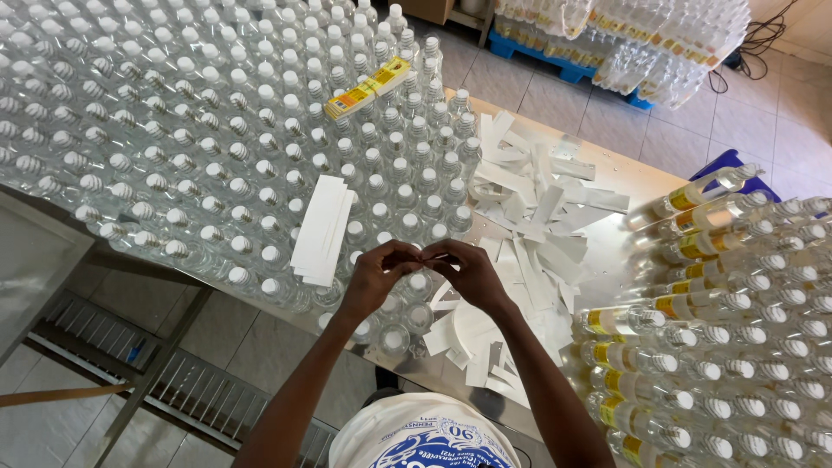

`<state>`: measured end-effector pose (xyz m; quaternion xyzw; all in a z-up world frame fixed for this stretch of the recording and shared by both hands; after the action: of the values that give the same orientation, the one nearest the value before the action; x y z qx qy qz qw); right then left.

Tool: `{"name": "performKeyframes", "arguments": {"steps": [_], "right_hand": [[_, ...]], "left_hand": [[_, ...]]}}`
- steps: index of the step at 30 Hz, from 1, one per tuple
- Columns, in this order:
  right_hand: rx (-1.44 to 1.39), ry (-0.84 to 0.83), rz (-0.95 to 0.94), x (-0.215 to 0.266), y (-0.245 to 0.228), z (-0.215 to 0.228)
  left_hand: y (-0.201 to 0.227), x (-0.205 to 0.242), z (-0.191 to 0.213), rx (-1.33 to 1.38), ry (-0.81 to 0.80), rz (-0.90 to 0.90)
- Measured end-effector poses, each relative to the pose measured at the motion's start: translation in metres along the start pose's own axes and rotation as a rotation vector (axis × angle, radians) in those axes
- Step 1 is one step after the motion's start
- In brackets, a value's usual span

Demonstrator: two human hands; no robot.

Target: The person picks up clear plastic bottles from a large stack on the left, applies a yellow label to the center of each bottle, and places the labeled bottle into a stack on the right. The person repeats this process continuously, handling bottles and labels by hand.

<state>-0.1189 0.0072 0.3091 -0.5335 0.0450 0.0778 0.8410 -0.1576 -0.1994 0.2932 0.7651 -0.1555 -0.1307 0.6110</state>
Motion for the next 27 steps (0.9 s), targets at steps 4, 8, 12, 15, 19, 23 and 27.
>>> {"name": "performKeyframes", "arguments": {"steps": [4, 8, 12, 15, 19, 23, 27], "right_hand": [[0.068, -0.062, 0.052, -0.022, -0.002, 0.005], [0.412, -0.215, 0.131, -0.042, 0.004, 0.012], [0.627, -0.311, 0.212, -0.061, 0.013, 0.013], [0.738, -0.323, 0.253, -0.069, 0.026, 0.017], [0.848, -0.334, 0.322, -0.072, 0.04, 0.016], [0.956, -0.36, 0.396, -0.075, 0.059, 0.007], [0.993, -0.361, 0.452, -0.069, 0.057, 0.001]], "left_hand": [[-0.017, -0.025, 0.021, -0.045, 0.021, -0.001], [-0.025, -0.041, 0.03, -0.169, -0.004, -0.107], [-0.04, -0.051, 0.032, -0.308, -0.024, -0.169], [-0.045, -0.052, 0.027, -0.384, -0.016, -0.205], [-0.042, -0.044, 0.022, -0.531, -0.038, -0.259], [-0.076, -0.045, 0.032, -0.77, -0.018, -0.282], [-0.078, -0.042, 0.033, -0.991, -0.094, -0.309]]}}
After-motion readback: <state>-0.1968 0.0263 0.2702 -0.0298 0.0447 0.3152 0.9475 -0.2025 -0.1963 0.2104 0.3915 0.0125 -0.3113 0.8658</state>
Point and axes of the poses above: each hand's wrist, its own x-axis away from the middle knuckle, its own z-axis out of the back of the hand, y = z × x, the point moved 1 cm from there along -x, towards the middle knuckle, and after that the axes turned 13 degrees about x, right-handed, at the moved point
